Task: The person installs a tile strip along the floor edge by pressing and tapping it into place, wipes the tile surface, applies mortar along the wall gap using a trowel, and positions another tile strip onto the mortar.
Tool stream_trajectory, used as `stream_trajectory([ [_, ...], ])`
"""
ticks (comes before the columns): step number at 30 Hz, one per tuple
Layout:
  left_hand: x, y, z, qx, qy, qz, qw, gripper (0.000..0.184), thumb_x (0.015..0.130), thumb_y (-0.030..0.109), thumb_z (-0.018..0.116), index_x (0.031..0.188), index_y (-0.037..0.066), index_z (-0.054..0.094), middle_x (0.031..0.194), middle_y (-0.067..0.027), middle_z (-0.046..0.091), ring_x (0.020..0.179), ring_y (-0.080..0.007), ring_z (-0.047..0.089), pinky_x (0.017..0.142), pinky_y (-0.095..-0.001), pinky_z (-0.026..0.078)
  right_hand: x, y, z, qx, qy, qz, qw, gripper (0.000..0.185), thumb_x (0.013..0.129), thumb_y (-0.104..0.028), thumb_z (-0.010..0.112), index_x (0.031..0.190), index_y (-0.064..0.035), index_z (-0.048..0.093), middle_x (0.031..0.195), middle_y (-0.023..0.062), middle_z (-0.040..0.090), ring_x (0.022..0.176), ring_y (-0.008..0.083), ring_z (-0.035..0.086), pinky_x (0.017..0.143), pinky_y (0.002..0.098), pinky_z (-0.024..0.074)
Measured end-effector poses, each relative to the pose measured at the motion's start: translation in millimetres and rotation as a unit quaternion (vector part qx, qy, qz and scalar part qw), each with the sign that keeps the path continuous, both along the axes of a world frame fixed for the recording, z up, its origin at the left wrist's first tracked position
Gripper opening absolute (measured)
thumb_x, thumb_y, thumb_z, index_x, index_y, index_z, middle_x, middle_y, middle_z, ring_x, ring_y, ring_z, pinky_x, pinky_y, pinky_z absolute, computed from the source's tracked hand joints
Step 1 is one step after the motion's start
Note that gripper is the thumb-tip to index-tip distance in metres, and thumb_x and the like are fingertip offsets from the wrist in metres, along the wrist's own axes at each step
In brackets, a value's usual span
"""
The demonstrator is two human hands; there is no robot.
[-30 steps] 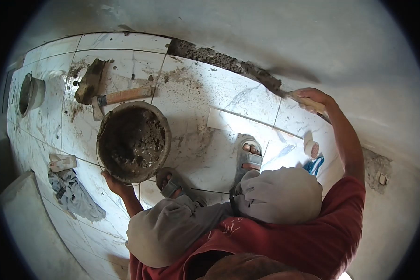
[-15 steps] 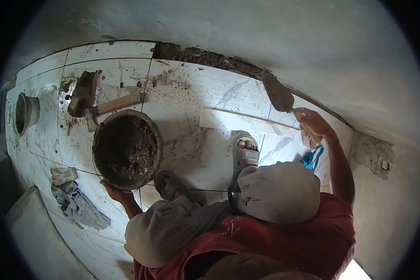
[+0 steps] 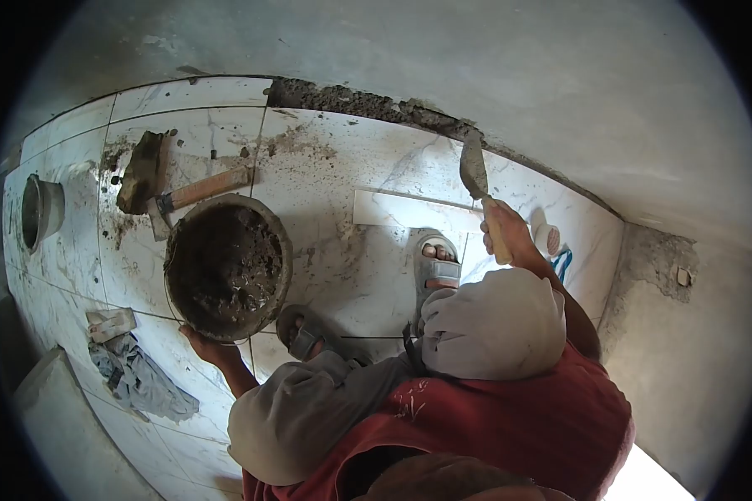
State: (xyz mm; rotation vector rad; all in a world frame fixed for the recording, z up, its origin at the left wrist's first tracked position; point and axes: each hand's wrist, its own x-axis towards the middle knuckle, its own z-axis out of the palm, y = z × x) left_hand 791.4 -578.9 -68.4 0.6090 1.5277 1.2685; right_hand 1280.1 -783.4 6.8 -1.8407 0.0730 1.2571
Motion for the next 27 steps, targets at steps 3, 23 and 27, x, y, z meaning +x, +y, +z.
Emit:
stream_trajectory([
  [3,-1,-1,1,-0.006,0.004,-0.006,1.000,0.059,0.097,0.044,0.029,0.118,-0.009,0.045,0.118,-0.0205,0.051,0.106,-0.0264,0.051,0.092,-0.0391,0.042,2,6,-18,0.041,0.073,-0.059,0.995,0.033,0.091,-0.038,0.046,0.112,-0.0130,0.048,0.071,0.0035,0.050,0.049,0.0124,0.046,0.041,0.0271,0.0399],
  [23,-5,-1,-10,0.001,-0.023,0.007,1.000,0.055,0.097,0.042,0.032,0.121,-0.007,0.044,0.122,-0.0183,0.049,0.109,-0.0276,0.050,0.095,-0.0392,0.041,-9,24,-25,0.021,-0.011,-0.042,0.999,0.038,0.091,-0.034,0.042,0.122,-0.0124,0.043,0.072,0.0075,0.051,0.048,0.0168,0.049,0.039,0.0321,0.0415],
  [27,-3,0,-3,0.003,-0.011,-0.004,1.000,0.055,0.097,0.041,0.032,0.122,-0.007,0.043,0.123,-0.0183,0.049,0.109,-0.0270,0.050,0.096,-0.0391,0.041,-15,27,-37,0.032,0.002,-0.073,0.997,0.039,0.091,-0.037,0.042,0.120,-0.0114,0.045,0.072,0.0077,0.051,0.049,0.0172,0.048,0.041,0.0332,0.0413],
])
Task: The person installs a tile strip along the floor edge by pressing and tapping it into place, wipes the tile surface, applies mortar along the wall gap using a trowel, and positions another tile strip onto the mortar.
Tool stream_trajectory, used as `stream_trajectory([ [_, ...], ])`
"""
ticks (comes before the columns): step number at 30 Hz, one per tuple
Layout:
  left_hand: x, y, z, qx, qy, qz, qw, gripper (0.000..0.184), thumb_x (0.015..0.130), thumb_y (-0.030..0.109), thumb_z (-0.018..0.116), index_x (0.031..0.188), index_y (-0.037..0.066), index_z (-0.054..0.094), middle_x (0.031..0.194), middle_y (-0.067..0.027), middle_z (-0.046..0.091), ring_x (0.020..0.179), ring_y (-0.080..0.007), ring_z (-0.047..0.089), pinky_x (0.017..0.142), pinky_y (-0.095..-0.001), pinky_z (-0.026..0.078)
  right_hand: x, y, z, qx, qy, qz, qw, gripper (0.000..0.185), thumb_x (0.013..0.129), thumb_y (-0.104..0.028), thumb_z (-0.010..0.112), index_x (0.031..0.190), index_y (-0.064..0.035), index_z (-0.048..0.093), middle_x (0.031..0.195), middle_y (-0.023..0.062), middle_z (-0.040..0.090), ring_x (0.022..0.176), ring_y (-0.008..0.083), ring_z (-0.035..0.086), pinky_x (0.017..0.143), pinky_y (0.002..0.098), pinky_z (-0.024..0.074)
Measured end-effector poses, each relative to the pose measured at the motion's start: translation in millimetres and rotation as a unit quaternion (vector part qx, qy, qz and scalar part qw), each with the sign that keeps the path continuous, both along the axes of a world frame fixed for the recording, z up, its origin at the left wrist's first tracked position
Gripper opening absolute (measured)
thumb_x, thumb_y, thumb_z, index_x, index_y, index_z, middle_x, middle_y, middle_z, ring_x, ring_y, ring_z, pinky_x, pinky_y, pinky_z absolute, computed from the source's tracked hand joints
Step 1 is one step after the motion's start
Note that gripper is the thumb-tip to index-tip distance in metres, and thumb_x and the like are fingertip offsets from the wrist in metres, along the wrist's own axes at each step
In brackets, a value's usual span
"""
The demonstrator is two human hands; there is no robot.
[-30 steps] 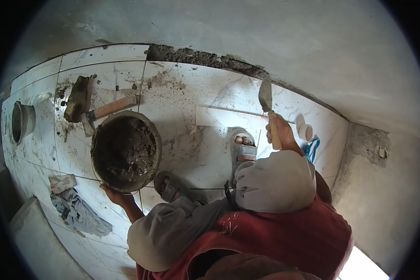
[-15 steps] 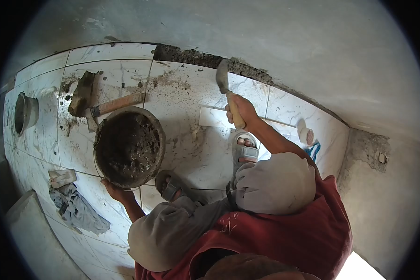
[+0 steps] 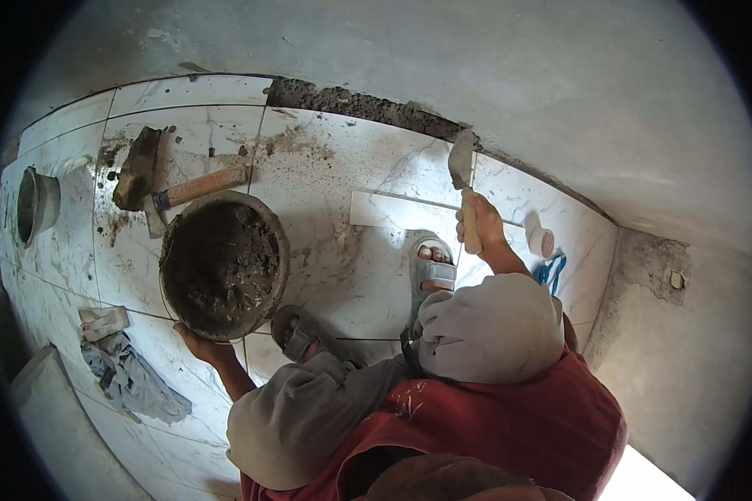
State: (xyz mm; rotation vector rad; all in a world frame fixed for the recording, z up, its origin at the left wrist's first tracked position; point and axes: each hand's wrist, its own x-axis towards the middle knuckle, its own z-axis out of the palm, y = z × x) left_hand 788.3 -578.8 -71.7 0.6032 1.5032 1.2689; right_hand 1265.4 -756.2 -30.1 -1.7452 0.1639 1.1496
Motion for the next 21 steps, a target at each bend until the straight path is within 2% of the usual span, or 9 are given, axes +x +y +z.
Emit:
stream_trajectory([
  [2,4,-1,7,-0.004,0.048,-0.009,0.999,0.060,0.097,0.045,0.028,0.117,-0.009,0.046,0.119,-0.0209,0.049,0.106,-0.0265,0.050,0.091,-0.0383,0.042,-6,-1,3,0.012,0.003,0.001,1.000,0.039,0.091,-0.037,0.042,0.120,-0.0113,0.045,0.072,0.0078,0.051,0.049,0.0174,0.048,0.041,0.0333,0.0413],
  [4,2,-1,5,-0.006,0.043,-0.005,0.999,0.060,0.097,0.045,0.028,0.116,-0.009,0.046,0.119,-0.0209,0.050,0.106,-0.0265,0.051,0.091,-0.0383,0.042,-9,-2,11,-0.030,-0.028,-0.004,0.999,0.039,0.091,-0.037,0.042,0.120,-0.0112,0.045,0.072,0.0082,0.050,0.049,0.0178,0.048,0.042,0.0324,0.0412],
  [6,1,-1,3,-0.007,0.039,-0.008,0.999,0.060,0.097,0.045,0.028,0.116,-0.009,0.046,0.118,-0.0208,0.050,0.105,-0.0265,0.051,0.091,-0.0383,0.042,5,-9,-7,0.003,-0.030,-0.055,0.998,0.033,0.091,-0.037,0.043,0.112,-0.0122,0.048,0.071,0.0077,0.049,0.049,0.0180,0.047,0.043,0.0320,0.0416],
  [10,6,0,2,0.000,0.025,0.009,1.000,0.060,0.097,0.044,0.029,0.118,-0.010,0.045,0.119,-0.0207,0.050,0.105,-0.0262,0.052,0.091,-0.0383,0.043,17,20,-36,0.092,0.076,-0.090,0.989,0.025,0.093,-0.034,0.043,0.104,-0.0130,0.048,0.070,0.0059,0.048,0.051,0.0166,0.045,0.044,0.0304,0.0421],
  [12,4,-1,2,-0.003,0.038,0.014,0.999,0.060,0.097,0.044,0.030,0.119,-0.010,0.044,0.119,-0.0207,0.050,0.105,-0.0261,0.052,0.091,-0.0383,0.043,-7,52,-36,0.070,0.068,-0.114,0.989,0.025,0.093,-0.034,0.042,0.105,-0.0114,0.046,0.072,0.0077,0.050,0.054,0.0176,0.048,0.045,0.0327,0.0448],
  [13,2,-2,2,-0.003,0.034,0.009,0.999,0.060,0.097,0.043,0.030,0.119,-0.011,0.044,0.119,-0.0210,0.050,0.105,-0.0263,0.052,0.091,-0.0381,0.043,-15,61,-39,0.086,0.067,-0.092,0.990,0.027,0.094,-0.034,0.041,0.105,-0.0101,0.044,0.073,0.0086,0.051,0.055,0.0187,0.051,0.045,0.0342,0.0454],
  [14,2,-1,1,0.000,0.029,0.006,1.000,0.060,0.097,0.043,0.031,0.119,-0.011,0.044,0.120,-0.0212,0.050,0.106,-0.0264,0.052,0.091,-0.0380,0.043,-25,74,-35,0.053,0.051,-0.066,0.995,0.027,0.094,-0.034,0.039,0.105,-0.0097,0.042,0.074,0.0091,0.051,0.055,0.0196,0.052,0.045,0.0349,0.0458],
  [17,1,-1,-1,0.007,0.011,0.009,1.000,0.060,0.097,0.043,0.031,0.119,-0.011,0.045,0.119,-0.0211,0.050,0.106,-0.0261,0.052,0.091,-0.0374,0.043,-46,95,-30,0.059,0.083,-0.059,0.993,0.027,0.095,-0.034,0.038,0.107,-0.0097,0.040,0.074,0.0095,0.051,0.054,0.0200,0.052,0.044,0.0355,0.0458],
  [21,1,0,-1,0.011,0.018,-0.008,1.000,0.056,0.098,0.040,0.030,0.117,-0.010,0.046,0.117,-0.0203,0.052,0.105,-0.0251,0.053,0.091,-0.0365,0.043,-59,114,-18,0.061,0.073,0.028,0.995,0.029,0.095,-0.033,0.037,0.113,-0.0097,0.039,0.075,0.0098,0.051,0.053,0.0198,0.052,0.043,0.0355,0.0452],
])
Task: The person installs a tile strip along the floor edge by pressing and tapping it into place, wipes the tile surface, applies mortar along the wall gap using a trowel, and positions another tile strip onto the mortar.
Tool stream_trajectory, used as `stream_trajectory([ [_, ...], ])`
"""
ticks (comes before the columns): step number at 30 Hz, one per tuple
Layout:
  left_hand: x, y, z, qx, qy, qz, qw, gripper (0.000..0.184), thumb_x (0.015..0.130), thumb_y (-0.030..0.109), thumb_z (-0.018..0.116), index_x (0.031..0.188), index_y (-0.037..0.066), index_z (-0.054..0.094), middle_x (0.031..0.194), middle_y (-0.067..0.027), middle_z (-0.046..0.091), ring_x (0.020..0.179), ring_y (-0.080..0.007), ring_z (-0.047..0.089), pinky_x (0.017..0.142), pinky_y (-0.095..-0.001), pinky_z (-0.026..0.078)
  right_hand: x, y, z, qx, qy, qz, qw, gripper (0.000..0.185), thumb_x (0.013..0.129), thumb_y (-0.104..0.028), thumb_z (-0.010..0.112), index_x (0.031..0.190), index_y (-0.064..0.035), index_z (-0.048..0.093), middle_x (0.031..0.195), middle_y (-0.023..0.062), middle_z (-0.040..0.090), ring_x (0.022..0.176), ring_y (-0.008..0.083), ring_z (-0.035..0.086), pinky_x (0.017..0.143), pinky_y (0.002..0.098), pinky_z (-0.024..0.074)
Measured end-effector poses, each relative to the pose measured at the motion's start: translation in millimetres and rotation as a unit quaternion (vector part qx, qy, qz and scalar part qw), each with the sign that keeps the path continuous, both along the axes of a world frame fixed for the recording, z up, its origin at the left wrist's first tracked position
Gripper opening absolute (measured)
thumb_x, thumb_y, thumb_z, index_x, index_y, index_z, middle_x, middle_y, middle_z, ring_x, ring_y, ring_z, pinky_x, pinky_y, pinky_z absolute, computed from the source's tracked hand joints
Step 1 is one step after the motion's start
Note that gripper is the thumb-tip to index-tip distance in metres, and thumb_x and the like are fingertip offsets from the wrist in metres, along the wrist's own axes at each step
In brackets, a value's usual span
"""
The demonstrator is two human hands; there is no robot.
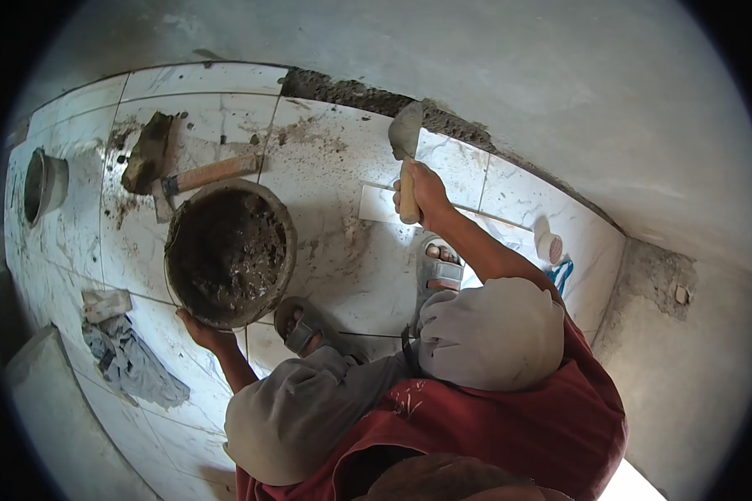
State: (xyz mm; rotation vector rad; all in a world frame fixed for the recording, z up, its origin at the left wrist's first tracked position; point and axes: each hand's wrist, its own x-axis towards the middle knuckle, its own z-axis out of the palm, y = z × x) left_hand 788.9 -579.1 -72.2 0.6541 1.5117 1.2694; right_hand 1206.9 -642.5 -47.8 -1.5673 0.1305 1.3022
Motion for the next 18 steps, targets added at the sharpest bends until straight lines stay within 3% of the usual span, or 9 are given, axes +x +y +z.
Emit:
stream_trajectory([
  [3,-2,0,0,0.008,-0.053,-0.008,0.999,0.053,0.098,0.038,0.028,0.117,-0.007,0.048,0.115,-0.0176,0.054,0.104,-0.0241,0.053,0.091,-0.0358,0.044,2,-1,8,0.004,-0.014,0.124,0.992,0.034,0.094,-0.036,0.043,0.116,-0.0098,0.042,0.076,0.0087,0.051,0.051,0.0168,0.051,0.042,0.0317,0.0446],
  [5,-21,-2,-25,0.048,-0.028,-0.045,0.997,0.045,0.098,0.032,0.027,0.120,0.000,0.049,0.114,-0.0132,0.056,0.103,-0.0228,0.055,0.091,-0.0358,0.044,4,-15,13,0.017,-0.101,0.214,0.971,0.043,0.093,-0.036,0.045,0.127,-0.0113,0.038,0.070,0.0052,0.049,0.048,0.0140,0.049,0.040,0.0294,0.0431],
  [7,-26,0,-33,0.017,-0.148,0.021,0.989,0.043,0.097,0.028,0.027,0.122,0.000,0.048,0.116,-0.0134,0.055,0.107,-0.0226,0.054,0.093,-0.0364,0.043,15,-28,16,0.061,-0.196,0.320,0.925,0.047,0.093,-0.029,0.047,0.134,-0.0111,0.034,0.077,0.0057,0.053,0.058,0.0110,0.053,0.050,0.0262,0.0457],
  [9,-22,-1,-37,0.031,-0.097,0.047,0.994,0.045,0.098,0.030,0.027,0.123,-0.001,0.047,0.116,-0.0133,0.055,0.109,-0.0206,0.052,0.095,-0.0339,0.041,10,-11,77,0.060,-0.322,0.486,0.810,0.045,0.091,-0.024,0.049,0.131,-0.0061,0.041,0.092,0.0104,0.058,0.070,0.0160,0.058,0.064,0.0291,0.0499],
  [11,-14,0,-18,0.063,-0.137,-0.022,0.988,0.049,0.099,0.035,0.026,0.123,-0.002,0.046,0.116,-0.0124,0.055,0.106,-0.0190,0.053,0.094,-0.0314,0.041,-3,19,118,0.221,-0.545,0.585,0.558,0.042,0.086,-0.017,0.054,0.125,-0.0053,0.049,0.097,0.0190,0.059,0.086,0.0342,0.059,0.076,0.0374,0.0478],
  [13,-9,0,-16,0.049,-0.170,0.002,0.984,0.052,0.099,0.039,0.027,0.123,-0.002,0.047,0.115,-0.0118,0.057,0.104,-0.0183,0.054,0.092,-0.0307,0.042,-35,48,157,0.184,-0.543,0.645,0.505,0.043,0.083,-0.017,0.057,0.124,-0.0061,0.049,0.090,0.0167,0.058,0.079,0.0344,0.059,0.069,0.0395,0.0484],
  [16,0,3,3,0.057,-0.164,0.022,0.985,0.054,0.098,0.041,0.029,0.120,-0.004,0.049,0.111,-0.0127,0.059,0.101,-0.0186,0.056,0.091,-0.0301,0.043,-77,85,180,0.115,-0.657,0.701,0.251,0.037,0.084,-0.017,0.055,0.120,-0.0079,0.050,0.082,0.0123,0.055,0.069,0.0272,0.060,0.057,0.0393,0.0482],
  [17,1,3,2,0.056,-0.163,0.022,0.985,0.055,0.098,0.041,0.030,0.119,-0.005,0.049,0.109,-0.0130,0.059,0.100,-0.0186,0.056,0.090,-0.0298,0.043,-90,99,174,0.124,-0.653,0.706,0.245,0.037,0.084,-0.017,0.055,0.120,-0.0079,0.050,0.082,0.0123,0.055,0.069,0.0272,0.060,0.057,0.0393,0.0482],
  [18,2,3,1,0.057,-0.153,0.035,0.986,0.055,0.098,0.041,0.031,0.117,-0.006,0.051,0.107,-0.0130,0.060,0.097,-0.0180,0.057,0.088,-0.0286,0.043,-104,110,173,0.103,-0.663,0.716,0.192,0.035,0.086,-0.015,0.052,0.120,-0.0066,0.050,0.082,0.0134,0.056,0.071,0.0275,0.061,0.057,0.0388,0.0491],
])
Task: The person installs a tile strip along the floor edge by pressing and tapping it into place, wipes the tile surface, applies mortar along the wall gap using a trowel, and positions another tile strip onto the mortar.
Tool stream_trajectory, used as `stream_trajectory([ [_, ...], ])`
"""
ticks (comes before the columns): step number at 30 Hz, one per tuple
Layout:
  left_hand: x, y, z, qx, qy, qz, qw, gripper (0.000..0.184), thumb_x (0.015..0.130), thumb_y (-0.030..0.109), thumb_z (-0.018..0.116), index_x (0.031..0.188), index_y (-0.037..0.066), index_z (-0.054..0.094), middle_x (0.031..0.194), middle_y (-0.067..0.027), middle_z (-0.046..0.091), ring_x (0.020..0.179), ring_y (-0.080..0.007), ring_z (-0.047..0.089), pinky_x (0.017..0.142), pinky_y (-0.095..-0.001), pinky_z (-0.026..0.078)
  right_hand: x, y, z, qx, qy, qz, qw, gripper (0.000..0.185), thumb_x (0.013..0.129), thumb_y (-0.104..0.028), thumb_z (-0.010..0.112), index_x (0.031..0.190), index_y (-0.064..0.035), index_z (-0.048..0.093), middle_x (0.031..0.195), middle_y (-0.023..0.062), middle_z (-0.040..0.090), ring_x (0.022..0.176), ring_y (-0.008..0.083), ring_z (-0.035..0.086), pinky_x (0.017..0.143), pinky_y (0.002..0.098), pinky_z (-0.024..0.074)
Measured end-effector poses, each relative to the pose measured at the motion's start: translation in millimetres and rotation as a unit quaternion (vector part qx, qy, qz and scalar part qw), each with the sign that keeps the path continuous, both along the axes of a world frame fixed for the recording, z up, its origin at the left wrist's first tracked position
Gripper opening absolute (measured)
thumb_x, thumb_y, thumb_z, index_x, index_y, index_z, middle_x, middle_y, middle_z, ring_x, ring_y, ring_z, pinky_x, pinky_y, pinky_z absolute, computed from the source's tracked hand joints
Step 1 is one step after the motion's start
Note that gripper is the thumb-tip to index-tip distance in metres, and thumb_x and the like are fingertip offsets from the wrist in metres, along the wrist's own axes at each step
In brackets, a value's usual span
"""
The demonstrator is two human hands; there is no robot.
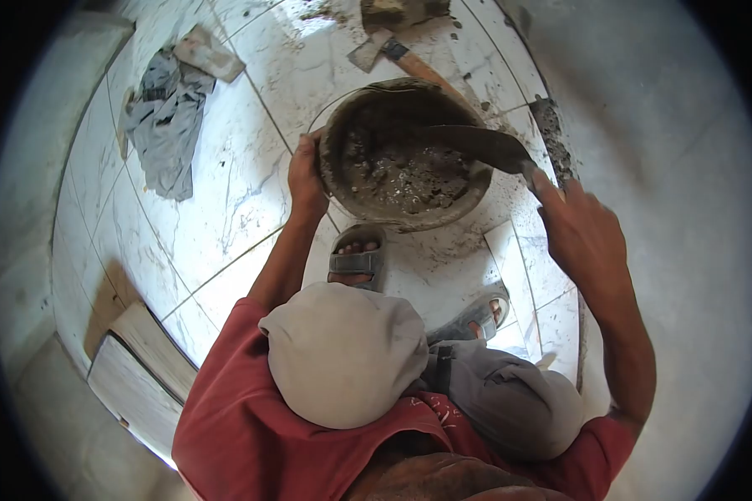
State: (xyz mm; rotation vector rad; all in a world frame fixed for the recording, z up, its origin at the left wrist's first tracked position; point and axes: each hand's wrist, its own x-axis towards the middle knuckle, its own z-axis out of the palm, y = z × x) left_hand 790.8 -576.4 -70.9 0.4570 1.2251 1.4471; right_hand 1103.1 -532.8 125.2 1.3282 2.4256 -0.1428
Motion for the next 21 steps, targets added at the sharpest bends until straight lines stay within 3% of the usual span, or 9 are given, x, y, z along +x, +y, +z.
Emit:
stream_trajectory([
  [1,1,-1,2,0.001,-0.003,0.010,1.000,0.055,0.098,0.041,0.031,0.117,-0.006,0.051,0.107,-0.0130,0.060,0.097,-0.0180,0.057,0.088,-0.0286,0.043,-14,11,-2,0.002,-0.054,0.024,0.998,0.033,0.087,-0.014,0.049,0.119,-0.0053,0.049,0.083,0.0145,0.057,0.073,0.0279,0.061,0.057,0.0382,0.0499],
  [7,12,3,20,0.018,0.011,0.030,0.999,0.054,0.098,0.040,0.032,0.114,-0.007,0.054,0.100,-0.0117,0.062,0.089,-0.0156,0.057,0.082,-0.0267,0.045,-72,25,-55,-0.091,-0.046,0.024,0.995,0.030,0.089,-0.007,0.041,0.117,0.0014,0.047,0.081,0.0228,0.059,0.073,0.0319,0.063,0.059,0.0391,0.0521],
  [9,14,4,18,0.012,0.006,0.046,0.999,0.053,0.097,0.040,0.033,0.113,-0.007,0.054,0.097,-0.0112,0.062,0.087,-0.0152,0.057,0.081,-0.0268,0.045,-62,10,-60,-0.092,-0.007,0.039,0.995,0.031,0.090,-0.012,0.041,0.118,0.0017,0.045,0.079,0.0242,0.059,0.070,0.0345,0.063,0.060,0.0421,0.0514],
  [11,17,3,26,0.018,0.007,0.037,0.999,0.051,0.097,0.038,0.036,0.113,-0.006,0.054,0.096,-0.0103,0.062,0.085,-0.0145,0.057,0.079,-0.0270,0.046,-62,-4,-56,-0.209,0.007,-0.036,0.977,0.038,0.091,-0.018,0.044,0.124,0.0020,0.039,0.076,0.0252,0.058,0.067,0.0411,0.059,0.062,0.0471,0.0482],
  [13,22,2,35,0.019,-0.005,0.040,0.999,0.050,0.097,0.038,0.037,0.113,-0.006,0.054,0.097,-0.0096,0.061,0.086,-0.0140,0.056,0.080,-0.0269,0.045,-58,-13,-58,-0.231,0.020,-0.051,0.971,0.040,0.091,-0.021,0.045,0.124,0.0021,0.039,0.075,0.0261,0.058,0.069,0.0421,0.059,0.064,0.0485,0.0467],
  [17,38,1,42,0.053,0.015,0.028,0.998,0.048,0.096,0.037,0.039,0.113,-0.005,0.054,0.102,-0.0081,0.059,0.091,-0.0127,0.052,0.084,-0.0262,0.041,-62,-14,-63,-0.285,0.118,-0.081,0.948,0.037,0.092,-0.021,0.045,0.121,0.0016,0.041,0.075,0.0254,0.061,0.070,0.0351,0.063,0.060,0.0444,0.0482],
  [19,40,4,43,0.051,0.003,0.019,0.999,0.047,0.097,0.037,0.038,0.114,-0.004,0.054,0.103,-0.0072,0.058,0.096,-0.0124,0.050,0.087,-0.0256,0.038,-71,0,-48,-0.425,0.073,-0.249,0.867,0.043,0.092,-0.026,0.046,0.125,0.0017,0.041,0.074,0.0190,0.061,0.062,0.0256,0.062,0.055,0.0377,0.0483],
  [20,39,4,44,0.044,-0.002,0.015,0.999,0.047,0.097,0.036,0.038,0.115,-0.004,0.054,0.103,-0.0071,0.058,0.096,-0.0125,0.050,0.087,-0.0255,0.038,-68,-3,-50,-0.427,0.070,-0.253,0.865,0.043,0.092,-0.026,0.046,0.125,0.0017,0.041,0.074,0.0190,0.061,0.062,0.0256,0.062,0.055,0.0377,0.0483],
  [21,38,4,44,0.038,-0.005,0.013,0.999,0.046,0.097,0.036,0.038,0.115,-0.004,0.054,0.102,-0.0069,0.058,0.096,-0.0126,0.050,0.086,-0.0255,0.038,-61,-9,-52,-0.452,0.121,-0.315,0.826,0.046,0.092,-0.030,0.048,0.127,0.0002,0.041,0.073,0.0144,0.058,0.060,0.0202,0.059,0.053,0.0340,0.0470],
])
